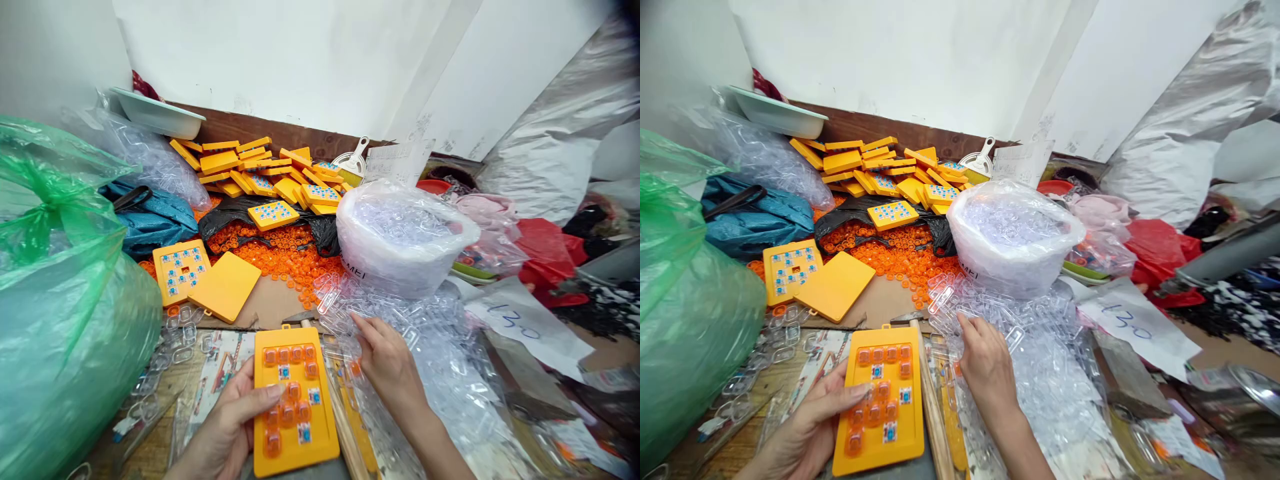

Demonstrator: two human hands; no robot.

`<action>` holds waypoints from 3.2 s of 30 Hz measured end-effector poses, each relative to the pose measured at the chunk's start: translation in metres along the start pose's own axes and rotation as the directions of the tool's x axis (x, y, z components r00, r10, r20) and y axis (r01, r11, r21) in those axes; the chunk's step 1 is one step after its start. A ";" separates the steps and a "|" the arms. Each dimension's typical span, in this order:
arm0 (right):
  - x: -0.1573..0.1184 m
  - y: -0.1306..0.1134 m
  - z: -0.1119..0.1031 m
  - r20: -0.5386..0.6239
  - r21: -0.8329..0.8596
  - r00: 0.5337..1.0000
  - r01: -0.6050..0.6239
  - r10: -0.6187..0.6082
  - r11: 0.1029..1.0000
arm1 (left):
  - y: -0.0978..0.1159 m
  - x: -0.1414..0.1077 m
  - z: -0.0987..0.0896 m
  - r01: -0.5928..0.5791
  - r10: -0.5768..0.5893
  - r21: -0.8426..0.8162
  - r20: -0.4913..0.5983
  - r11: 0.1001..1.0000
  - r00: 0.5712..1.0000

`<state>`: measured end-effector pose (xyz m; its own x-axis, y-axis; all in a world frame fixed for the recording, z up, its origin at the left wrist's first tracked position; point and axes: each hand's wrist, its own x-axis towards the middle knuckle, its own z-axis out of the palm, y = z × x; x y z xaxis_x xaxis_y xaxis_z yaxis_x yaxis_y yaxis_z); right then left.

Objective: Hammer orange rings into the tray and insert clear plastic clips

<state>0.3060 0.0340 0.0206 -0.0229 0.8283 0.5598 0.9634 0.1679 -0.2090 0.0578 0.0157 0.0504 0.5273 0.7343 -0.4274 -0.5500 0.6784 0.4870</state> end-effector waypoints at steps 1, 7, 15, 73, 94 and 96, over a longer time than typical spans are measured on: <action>0.002 -0.004 -0.002 -0.021 0.043 1.000 -0.001 0.002 0.999 | 0.000 0.000 0.000 0.000 0.000 -0.002 0.000 1.000 1.000; 0.009 -0.054 -0.026 -0.110 0.344 0.993 0.004 0.036 0.939 | 0.000 0.001 -0.003 -0.026 0.024 -0.082 -0.022 0.996 0.999; -0.001 -0.109 -0.020 -0.057 0.585 0.971 0.221 -0.233 0.780 | -0.004 0.001 -0.007 -0.104 0.105 -0.071 0.014 0.992 0.994; -0.023 -0.096 -0.017 -0.080 0.552 0.993 0.118 -0.088 0.826 | -0.011 0.000 0.001 -0.167 0.177 0.176 -0.040 0.970 0.983; -0.019 -0.075 -0.031 0.057 0.488 0.994 -0.105 0.088 0.866 | -0.014 -0.003 0.003 -0.252 0.277 0.233 -0.081 0.939 0.957; -0.014 -0.034 -0.048 -0.033 0.298 0.995 -0.080 0.094 0.951 | -0.011 -0.004 0.004 -0.197 0.217 0.191 -0.086 0.962 0.972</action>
<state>0.2860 -0.0092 0.0586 0.0771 0.8222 0.5639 0.8385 0.2525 -0.4828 0.0645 0.0051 0.0494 0.3377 0.8630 -0.3758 -0.5094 0.5033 0.6980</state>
